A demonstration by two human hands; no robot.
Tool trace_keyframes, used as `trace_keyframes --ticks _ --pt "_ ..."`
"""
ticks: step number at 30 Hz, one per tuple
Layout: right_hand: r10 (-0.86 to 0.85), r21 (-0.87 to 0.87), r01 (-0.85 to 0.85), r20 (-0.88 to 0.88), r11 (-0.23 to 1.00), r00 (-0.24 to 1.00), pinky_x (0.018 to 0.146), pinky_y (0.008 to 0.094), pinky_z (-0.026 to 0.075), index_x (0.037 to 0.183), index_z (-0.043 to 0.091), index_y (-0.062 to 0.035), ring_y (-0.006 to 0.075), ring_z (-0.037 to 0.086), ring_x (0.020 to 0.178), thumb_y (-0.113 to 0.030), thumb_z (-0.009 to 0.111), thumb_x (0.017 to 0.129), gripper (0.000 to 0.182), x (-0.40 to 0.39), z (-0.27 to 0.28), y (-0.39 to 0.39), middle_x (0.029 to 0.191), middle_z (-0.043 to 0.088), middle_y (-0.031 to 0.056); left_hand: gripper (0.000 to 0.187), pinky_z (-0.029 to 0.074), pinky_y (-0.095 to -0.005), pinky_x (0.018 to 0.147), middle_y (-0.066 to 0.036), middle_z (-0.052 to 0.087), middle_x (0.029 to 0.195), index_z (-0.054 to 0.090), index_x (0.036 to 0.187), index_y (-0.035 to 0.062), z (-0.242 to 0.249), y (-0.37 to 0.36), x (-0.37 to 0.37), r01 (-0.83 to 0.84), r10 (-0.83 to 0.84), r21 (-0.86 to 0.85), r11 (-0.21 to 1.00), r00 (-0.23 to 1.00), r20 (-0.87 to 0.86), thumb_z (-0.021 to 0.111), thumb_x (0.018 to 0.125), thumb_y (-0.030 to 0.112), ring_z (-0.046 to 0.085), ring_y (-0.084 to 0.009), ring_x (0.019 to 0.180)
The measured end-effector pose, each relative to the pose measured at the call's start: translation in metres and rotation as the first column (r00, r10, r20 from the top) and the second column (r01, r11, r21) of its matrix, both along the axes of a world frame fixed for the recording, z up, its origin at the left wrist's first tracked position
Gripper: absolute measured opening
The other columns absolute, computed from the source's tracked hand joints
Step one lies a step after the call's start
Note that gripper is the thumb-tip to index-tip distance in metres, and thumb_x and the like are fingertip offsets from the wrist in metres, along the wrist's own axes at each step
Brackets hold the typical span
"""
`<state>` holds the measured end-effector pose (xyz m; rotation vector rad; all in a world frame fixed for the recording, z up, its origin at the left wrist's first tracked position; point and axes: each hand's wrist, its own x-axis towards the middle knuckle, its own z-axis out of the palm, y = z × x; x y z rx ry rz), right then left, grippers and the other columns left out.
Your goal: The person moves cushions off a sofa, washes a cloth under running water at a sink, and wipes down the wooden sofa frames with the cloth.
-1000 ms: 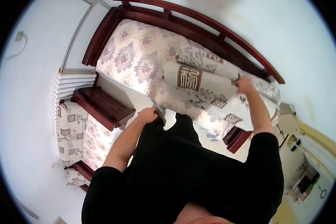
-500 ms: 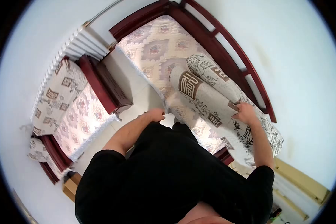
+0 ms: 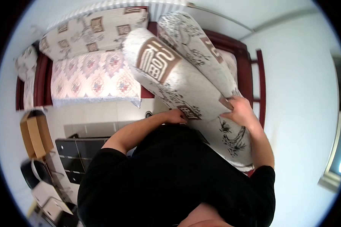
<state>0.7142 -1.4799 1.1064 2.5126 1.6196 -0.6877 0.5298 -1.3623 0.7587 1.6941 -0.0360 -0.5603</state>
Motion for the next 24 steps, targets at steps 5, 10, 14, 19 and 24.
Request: trace_keyframes --ticks 5,10,14,19,24 --pt "0.363 0.136 -0.356 -0.029 0.924 0.931 0.078 0.0452 0.049 0.101 0.07 -0.001 0.0389 0.062 0.09 -0.036 0.086 0.07 0.05 0.008 -0.029 0.192 0.094 0.063 0.0164 0.035 0.055 -0.0313 0.072 -0.01 0.072 0.092 0.068 0.119 0.0033 0.038 0.121 -0.063 -0.622 0.563 -0.156 0.768 0.77 -0.301 0.069 0.089 0.02 0.067 -0.0163 0.078" --pt "0.608 0.18 -0.59 -0.067 0.787 0.791 0.084 0.0465 0.051 0.103 0.071 -0.0038 0.0369 0.064 0.097 -0.049 0.081 0.073 0.055 -0.013 -0.119 0.36 0.1 0.066 0.0156 0.057 0.05 -0.0291 0.057 -0.01 0.068 0.081 0.045 0.144 -0.0052 -0.025 0.184 -0.117 -0.973 0.869 -0.189 0.13 0.203 -0.45 0.065 0.094 0.012 0.061 -0.0138 0.065" --pt "0.698 0.246 -0.661 -0.115 0.709 0.707 0.083 0.0461 0.054 0.101 0.073 -0.0061 0.0356 0.067 0.099 -0.05 0.08 0.073 0.053 -0.058 -0.132 0.492 0.101 0.07 0.0163 0.07 0.054 -0.0322 0.067 -0.019 0.065 0.126 0.03 0.155 0.0016 -0.02 0.223 -0.144 -0.975 0.918 -0.133 -0.178 -0.116 -0.379 0.064 0.093 0.007 0.063 -0.0162 0.079" --pt "0.697 0.211 -0.664 -0.244 0.717 0.674 0.087 0.0438 0.054 0.108 0.073 -0.0088 0.0332 0.068 0.102 -0.049 0.083 0.071 0.056 -0.138 -0.137 0.684 0.102 0.072 0.0152 0.091 0.05 -0.0364 0.097 -0.024 0.04 0.155 0.016 0.162 0.0145 0.036 0.336 -0.16 -0.948 0.933 0.128 -0.29 -0.31 -0.182 0.066 0.087 0.008 0.056 -0.0273 0.125" --pt "0.653 0.259 -0.608 -0.144 0.75 0.744 0.092 0.0411 0.053 0.114 0.073 -0.0098 0.0322 0.065 0.111 -0.05 0.083 0.07 0.06 -0.137 -0.191 0.631 0.121 0.067 0.0158 0.09 0.051 -0.0337 0.088 -0.019 0.053 0.143 0.013 0.163 0.0113 -0.009 0.303 -0.146 -0.946 0.928 -0.036 -0.323 -0.309 -0.209 0.061 0.086 0.008 0.062 -0.0232 0.105"
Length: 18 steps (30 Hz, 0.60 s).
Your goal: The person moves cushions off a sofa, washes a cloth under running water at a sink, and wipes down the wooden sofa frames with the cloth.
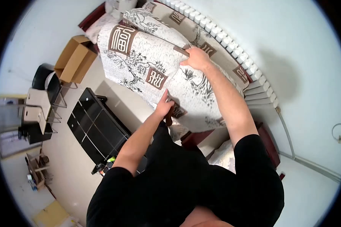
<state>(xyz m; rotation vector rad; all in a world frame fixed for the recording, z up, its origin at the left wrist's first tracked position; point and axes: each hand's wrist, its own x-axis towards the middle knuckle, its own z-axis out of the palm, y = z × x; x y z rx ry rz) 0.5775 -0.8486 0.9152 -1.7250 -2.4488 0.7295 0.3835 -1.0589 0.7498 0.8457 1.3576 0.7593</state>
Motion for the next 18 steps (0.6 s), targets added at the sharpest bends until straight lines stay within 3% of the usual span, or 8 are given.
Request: trace_keyframes --ticks 1,4,6,8,9,12,16,18 --pt "-0.036 -0.045 0.039 0.061 0.998 0.997 0.102 0.0464 0.047 0.133 0.064 -0.0142 0.0335 0.053 0.13 -0.047 0.078 0.078 0.065 0.001 -0.009 -0.008 0.144 0.053 0.0161 0.088 0.051 -0.0334 0.084 -0.017 0.056 0.133 0.016 0.162 0.0093 -0.015 0.008 0.001 -0.045 0.052 -0.075 0.996 0.995 0.086 0.06 0.086 0.005 0.06 -0.0216 0.1" --pt "-0.252 0.258 0.199 0.19 0.945 0.949 0.112 0.054 0.035 0.152 0.044 -0.0208 0.0358 0.034 0.145 -0.039 0.069 0.089 0.07 -0.004 -0.112 -0.058 0.16 0.033 0.0154 0.074 0.051 -0.0341 0.075 -0.009 0.061 0.103 0.032 0.155 0.0045 -0.076 0.069 -0.006 0.028 0.064 -0.283 0.959 0.948 0.31 0.057 0.086 0.001 0.059 -0.0178 0.087" --pt "-0.251 0.162 0.195 0.491 0.967 0.834 0.116 0.0584 0.026 0.158 0.029 -0.0247 0.0355 0.025 0.15 -0.026 0.06 0.094 0.072 0.008 -0.159 -0.125 0.165 0.022 0.0141 0.042 0.051 -0.0388 0.063 -0.01 0.061 0.088 0.052 0.126 0.0089 -0.137 0.093 -0.012 0.011 0.043 -0.172 0.985 0.951 0.305 0.058 0.085 0.007 0.058 -0.022 0.069" --pt "-0.145 0.114 0.112 0.35 0.987 0.925 0.116 0.0557 0.028 0.155 0.036 -0.0226 0.0357 0.026 0.149 -0.016 0.061 0.09 0.07 0.01 -0.137 -0.206 0.165 0.022 0.0156 0.043 0.055 -0.0444 0.059 -0.011 0.061 0.09 0.051 0.127 0.0127 -0.156 0.103 -0.017 -0.082 0.185 -0.308 0.948 0.928 0.323 0.055 0.085 0.005 0.062 -0.0252 0.073" --pt "-0.178 0.086 0.157 0.381 0.984 0.907 0.115 0.0549 0.029 0.154 0.037 -0.022 0.0355 0.028 0.148 -0.013 0.061 0.089 0.07 0.003 -0.133 -0.258 0.164 0.022 0.0164 0.051 0.055 -0.046 0.056 -0.012 0.061 0.09 0.048 0.136 0.0169 -0.104 0.091 -0.03 0.048 0.062 -0.32 0.946 0.944 0.324 0.054 0.086 0.006 0.062 -0.0269 0.072" --pt "-0.207 -0.15 0.288 0.406 0.946 0.89 0.112 0.0509 0.035 0.152 0.039 -0.0196 0.0362 0.034 0.146 -0.013 0.064 0.085 0.072 -0.019 -0.152 -0.301 0.163 0.022 0.0197 0.051 0.053 -0.0463 0.052 -0.012 0.06 0.092 0.047 0.136 0.0179 -0.182 0.167 -0.074 0.372 -0.299 -0.305 0.877 0.918 0.261 0.056 0.087 0.011 0.061 -0.028 0.071" --pt "-0.503 -0.571 0.696 0.488 0.434 0.714 0.107 0.0459 0.044 0.148 0.046 -0.0127 0.04 0.051 0.131 -0.02 0.061 0.09 0.06 -0.006 -0.118 -0.43 0.156 0.038 0.0206 0.039 0.056 -0.0472 0.06 -0.014 0.063 0.088 0.051 0.125 0.0151 -0.141 0.151 -0.06 0.41 -0.341 -0.396 0.822 0.91 0.236 0.06 0.087 0.009 0.066 -0.0314 0.076" --pt "-0.645 -0.591 0.72 0.398 0.363 0.652 0.104 0.0449 0.046 0.142 0.051 -0.0099 0.0402 0.056 0.124 -0.025 0.063 0.09 0.056 0.018 -0.129 -0.479 0.146 0.049 0.0209 0.077 0.057 -0.049 0.065 -0.018 0.062 0.099 0.024 0.157 0.0228 -0.159 0.153 -0.046 0.29 -0.202 -0.477 0.83 0.953 0.227 0.057 0.089 0.007 0.065 -0.0333 0.082"
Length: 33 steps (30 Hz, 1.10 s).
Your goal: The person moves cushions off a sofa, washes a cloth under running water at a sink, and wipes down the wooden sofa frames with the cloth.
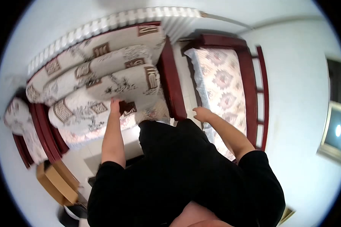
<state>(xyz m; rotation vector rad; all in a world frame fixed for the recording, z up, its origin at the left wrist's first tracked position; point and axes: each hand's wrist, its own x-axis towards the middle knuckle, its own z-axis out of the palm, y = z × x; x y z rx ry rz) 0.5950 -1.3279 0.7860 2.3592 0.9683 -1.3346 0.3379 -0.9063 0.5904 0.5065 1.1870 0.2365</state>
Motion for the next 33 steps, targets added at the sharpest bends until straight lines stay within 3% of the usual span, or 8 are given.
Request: trace_keyframes --ticks 2,4,7,13,17,24,29,33 --pt "-0.173 0.096 0.174 -0.016 0.98 0.985 0.103 0.0447 0.048 0.137 0.056 -0.0092 0.039 0.059 0.121 -0.027 0.064 0.09 0.052 -0.001 -0.001 -0.036 0.137 0.058 0.0205 0.085 0.056 -0.05 0.068 -0.017 0.06 0.106 0.012 0.161 0.0263 0.039 -0.018 0.021 0.004 -0.006 -0.033 0.999 0.998 -0.066 0.057 0.091 0.009 0.063 -0.0324 0.085" --pt "-0.36 0.179 0.359 -0.028 0.916 0.933 0.103 0.0453 0.048 0.133 0.06 -0.0107 0.0361 0.059 0.123 -0.027 0.063 0.089 0.047 -0.013 0.013 -0.064 0.13 0.063 0.0193 0.037 0.054 -0.046 0.064 -0.015 0.064 0.104 0.054 0.127 0.0109 -0.092 -0.026 0.024 0.26 -0.259 -0.003 0.966 0.959 -0.112 0.057 0.09 0.012 0.062 -0.0285 0.08" --pt "-0.429 0.197 0.436 -0.078 0.878 0.9 0.102 0.0459 0.048 0.137 0.057 -0.0122 0.0361 0.059 0.123 -0.028 0.063 0.089 0.051 -0.038 -0.005 -0.109 0.13 0.063 0.0181 0.015 0.05 -0.0389 0.064 -0.006 0.066 0.084 0.067 0.093 0.0073 0.016 -0.115 0.098 0.646 -0.647 -0.054 0.761 0.762 -0.004 0.06 0.09 0.02 0.062 -0.0225 0.074" --pt "-0.669 0.552 0.62 -0.143 0.558 0.73 0.108 0.0456 0.043 0.146 0.048 -0.0105 0.0401 0.052 0.129 -0.027 0.073 0.085 0.068 -0.07 0.017 -0.184 0.148 0.046 0.0231 0.038 0.053 -0.0331 0.088 -0.006 0.067 0.11 0.059 0.126 0.005 0.186 -0.321 0.205 0.959 -0.905 0.097 0.265 0.213 0.369 0.07 0.089 0.004 0.064 -0.0176 0.102" --pt "-0.681 0.855 0.249 0.154 0.455 0.716 0.102 0.0431 0.047 0.137 0.056 -0.012 0.0385 0.057 0.12 -0.022 0.076 0.081 0.06 -0.044 0.012 -0.281 0.137 0.054 0.0226 0.056 0.051 -0.0345 0.096 -0.008 0.066 0.12 0.057 0.135 0.0046 0.225 -0.435 0.257 0.957 -0.84 0.284 0.057 -0.108 0.532 0.061 0.082 -0.011 0.063 -0.0179 0.108" --pt "-0.703 0.593 0.78 -0.641 -0.198 0.309 0.072 0.0347 0.049 0.096 0.061 -0.0042 0.0158 0.062 0.079 -0.025 0.067 0.095 0.021 0.015 -0.003 -0.498 0.081 0.065 0.0064 0.036 0.049 -0.0306 0.094 -0.006 0.068 0.114 0.064 0.127 0.0021 0.214 -0.606 0.346 0.795 -1.0 0.606 -0.004 -0.008 0.004 0.059 0.091 -0.002 0.062 -0.0156 0.105" --pt "-0.704 0.487 0.869 -0.589 0.082 0.396 0.074 0.0288 0.049 0.102 0.069 0.0003 0.0107 0.06 0.083 -0.022 0.067 0.095 0.023 0.038 0.032 -0.585 0.088 0.068 0.0022 0.042 0.051 -0.0438 0.095 -0.022 0.069 0.116 0.055 0.136 0.0037 0.227 -0.691 0.386 0.408 -0.882 0.815 -0.412 0.046 -0.469 0.062 0.097 0.019 0.064 -0.0411 0.109" --pt "-0.663 0.346 0.927 -0.729 -0.143 0.17 0.071 0.0294 0.049 0.102 0.069 0.0023 0.0115 0.059 0.077 -0.023 0.064 0.096 0.026 0.058 0.009 -0.608 0.086 0.067 0.003 0.038 0.053 -0.0461 0.088 -0.021 0.071 0.108 0.061 0.127 0.0014 0.214 -0.721 0.426 0.353 -0.66 0.616 -0.705 -0.007 -0.751 0.06 0.098 0.026 0.066 -0.0433 0.101"
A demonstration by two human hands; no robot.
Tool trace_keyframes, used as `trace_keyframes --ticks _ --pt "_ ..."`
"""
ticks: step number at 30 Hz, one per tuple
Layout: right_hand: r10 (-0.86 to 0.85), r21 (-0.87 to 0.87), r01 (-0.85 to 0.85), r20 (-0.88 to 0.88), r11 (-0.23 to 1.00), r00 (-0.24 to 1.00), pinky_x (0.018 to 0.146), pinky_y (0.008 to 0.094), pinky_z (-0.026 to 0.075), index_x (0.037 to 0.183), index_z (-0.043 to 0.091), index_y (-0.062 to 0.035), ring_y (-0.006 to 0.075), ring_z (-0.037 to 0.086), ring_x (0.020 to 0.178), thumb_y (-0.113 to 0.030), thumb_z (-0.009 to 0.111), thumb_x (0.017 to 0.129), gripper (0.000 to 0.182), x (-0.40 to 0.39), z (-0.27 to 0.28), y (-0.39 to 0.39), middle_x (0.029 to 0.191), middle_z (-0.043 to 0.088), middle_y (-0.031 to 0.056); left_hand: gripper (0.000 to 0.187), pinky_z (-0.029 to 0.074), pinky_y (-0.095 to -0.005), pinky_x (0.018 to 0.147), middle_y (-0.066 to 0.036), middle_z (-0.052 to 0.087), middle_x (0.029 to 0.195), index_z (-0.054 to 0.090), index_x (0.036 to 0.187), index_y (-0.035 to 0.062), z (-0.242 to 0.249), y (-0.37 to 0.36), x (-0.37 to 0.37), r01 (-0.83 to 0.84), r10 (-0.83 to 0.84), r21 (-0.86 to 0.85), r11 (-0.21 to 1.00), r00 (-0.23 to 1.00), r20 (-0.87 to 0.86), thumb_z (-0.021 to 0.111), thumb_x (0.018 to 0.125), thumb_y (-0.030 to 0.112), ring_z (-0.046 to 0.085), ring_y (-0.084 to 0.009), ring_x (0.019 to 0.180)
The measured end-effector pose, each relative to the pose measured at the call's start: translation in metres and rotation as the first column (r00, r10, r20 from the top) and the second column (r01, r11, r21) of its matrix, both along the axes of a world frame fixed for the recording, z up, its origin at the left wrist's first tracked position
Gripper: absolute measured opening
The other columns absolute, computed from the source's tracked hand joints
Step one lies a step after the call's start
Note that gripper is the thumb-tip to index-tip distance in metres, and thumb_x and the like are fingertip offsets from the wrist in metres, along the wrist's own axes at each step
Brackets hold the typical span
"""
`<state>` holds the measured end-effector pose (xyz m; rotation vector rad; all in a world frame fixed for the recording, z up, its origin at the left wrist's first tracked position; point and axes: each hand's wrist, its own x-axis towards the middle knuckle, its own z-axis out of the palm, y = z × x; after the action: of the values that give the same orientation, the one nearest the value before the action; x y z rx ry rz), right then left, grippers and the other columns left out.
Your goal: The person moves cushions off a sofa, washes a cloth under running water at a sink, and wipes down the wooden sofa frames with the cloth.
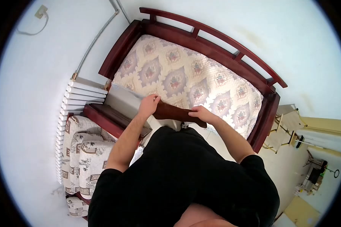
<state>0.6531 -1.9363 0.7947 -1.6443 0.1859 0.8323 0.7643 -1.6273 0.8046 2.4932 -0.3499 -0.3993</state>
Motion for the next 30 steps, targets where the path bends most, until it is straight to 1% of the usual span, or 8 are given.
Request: trace_keyframes --ticks 2,6,10,12,14,18,24,30 --pt "-0.214 0.147 0.221 -0.063 0.964 0.975 0.069 0.0292 0.048 0.105 0.069 0.0005 0.0107 0.058 0.077 -0.024 0.064 0.097 0.026 0.013 -0.013 -0.003 0.086 0.066 0.0027 0.037 0.054 -0.0436 0.084 -0.019 0.073 0.103 0.065 0.121 0.0004 -0.024 -0.001 0.032 0.08 -0.071 0.186 0.979 0.996 -0.051 0.061 0.098 0.029 0.069 -0.0396 0.094" --pt "-0.425 0.362 0.483 -0.233 0.797 0.875 0.072 0.0298 0.05 0.117 0.063 -0.0008 0.0134 0.061 0.078 -0.023 0.062 0.098 0.029 0.039 -0.01 -0.014 0.095 0.067 0.0052 0.032 0.051 -0.0303 0.068 -0.006 0.071 0.087 0.072 0.105 0.0016 0.003 -0.029 0.063 -0.263 0.097 -0.254 0.931 0.847 -0.523 0.068 0.094 0.032 0.063 -0.0126 0.081" --pt "-0.485 0.52 0.543 -0.258 0.659 0.836 0.074 0.0325 0.053 0.117 0.061 -0.0019 0.0168 0.063 0.08 -0.019 0.065 0.096 0.027 0.057 -0.009 -0.027 0.101 0.067 0.0076 0.032 0.054 -0.0349 0.072 -0.013 0.073 0.094 0.072 0.107 0.001 -0.015 -0.048 0.11 0.125 -0.213 -0.201 0.972 0.832 -0.512 0.066 0.095 0.031 0.069 -0.0217 0.086" --pt "-0.562 0.544 0.6 -0.259 0.586 0.785 0.072 0.0325 0.054 0.114 0.061 -0.0021 0.0175 0.064 0.082 -0.017 0.067 0.093 0.026 0.076 -0.011 -0.03 0.1 0.067 0.0092 0.032 0.054 -0.0407 0.079 -0.018 0.073 0.1 0.071 0.108 -0.0001 -0.031 -0.05 0.146 0.243 -0.256 -0.089 0.966 0.951 -0.173 0.06 0.098 0.028 0.069 -0.0316 0.092" --pt "-0.585 0.486 0.634 -0.273 0.601 0.764 0.07 0.0318 0.054 0.112 0.061 -0.0024 0.0173 0.063 0.084 -0.017 0.068 0.092 0.025 0.109 -0.009 -0.027 0.102 0.067 0.0098 0.033 0.05 -0.0482 0.092 -0.025 0.069 0.108 0.069 0.113 -0.0014 -0.042 -0.048 0.187 0.231 -0.229 -0.03 0.973 0.972 0.059 0.05 0.101 0.023 0.064 -0.0442 0.104" --pt "-0.554 0.227 0.589 -0.203 0.776 0.808 0.065 0.0295 0.052 0.107 0.061 -0.0025 0.0156 0.063 0.077 -0.015 0.069 0.091 0.022 0.196 -0.027 0.014 0.093 0.068 0.0091 0.031 0.055 -0.0428 0.086 -0.021 0.072 0.103 0.068 0.115 -0.001 -0.069 -0.021 0.289 0.13 -0.115 -0.111 0.985 0.985 0.131 0.053 0.1 0.022 0.069 -0.0369 0.096" --pt "-0.537 -0.238 0.53 0.04 0.814 0.842 0.065 0.0319 0.051 0.093 0.067 -0.0022 0.0162 0.065 0.075 -0.021 0.075 0.084 0.022 0.382 -0.084 0.092 0.081 0.069 0.0102 0.033 0.057 -0.0313 0.079 -0.011 0.07 0.103 0.063 0.126 0.0042 -0.123 0.054 0.448 -0.635 0.17 -0.375 0.675 0.629 -0.758 0.055 0.094 0.002 0.068 -0.02 0.093" --pt "-0.396 -0.395 0.588 0.469 0.705 0.79 0.078 0.0411 0.052 0.098 0.066 0.0003 0.0339 0.068 0.086 -0.023 0.076 0.08 0.031 0.595 -0.102 0.132 0.087 0.069 0.0206 0.036 0.054 -0.0344 0.091 -0.012 0.065 0.119 0.061 0.122 0.0025 -0.184 0.093 0.624 -0.637 0.042 -0.627 0.449 0.716 -0.697 0.053 0.088 -0.007 0.063 -0.0209 0.106"
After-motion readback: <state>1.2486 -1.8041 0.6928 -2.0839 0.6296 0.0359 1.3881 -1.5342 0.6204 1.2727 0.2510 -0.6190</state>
